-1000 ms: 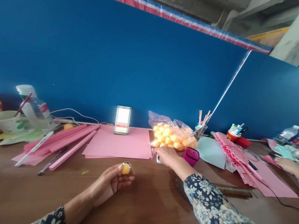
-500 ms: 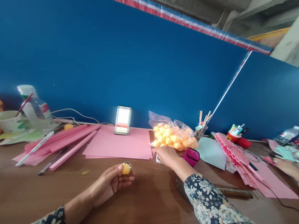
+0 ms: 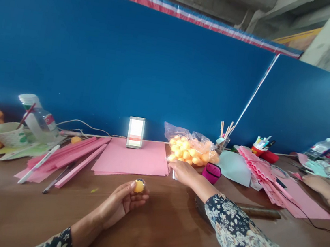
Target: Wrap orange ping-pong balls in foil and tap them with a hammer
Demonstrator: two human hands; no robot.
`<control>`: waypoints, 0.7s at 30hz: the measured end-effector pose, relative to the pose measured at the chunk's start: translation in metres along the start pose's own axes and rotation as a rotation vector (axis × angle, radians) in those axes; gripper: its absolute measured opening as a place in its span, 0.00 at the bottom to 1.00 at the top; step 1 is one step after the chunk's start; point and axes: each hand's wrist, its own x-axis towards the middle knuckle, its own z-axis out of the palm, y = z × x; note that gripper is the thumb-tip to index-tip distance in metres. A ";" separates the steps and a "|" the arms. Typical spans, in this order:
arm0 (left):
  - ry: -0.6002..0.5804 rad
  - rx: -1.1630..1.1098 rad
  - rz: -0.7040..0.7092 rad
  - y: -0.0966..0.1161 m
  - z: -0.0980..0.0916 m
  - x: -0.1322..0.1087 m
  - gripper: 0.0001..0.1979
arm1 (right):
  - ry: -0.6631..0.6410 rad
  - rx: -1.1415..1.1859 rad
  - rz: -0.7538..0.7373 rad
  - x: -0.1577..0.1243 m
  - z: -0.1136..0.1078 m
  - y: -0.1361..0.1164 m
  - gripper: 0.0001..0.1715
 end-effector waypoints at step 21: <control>0.106 -0.180 0.075 -0.005 -0.006 0.008 0.13 | 0.341 0.773 0.137 -0.020 0.014 -0.080 0.05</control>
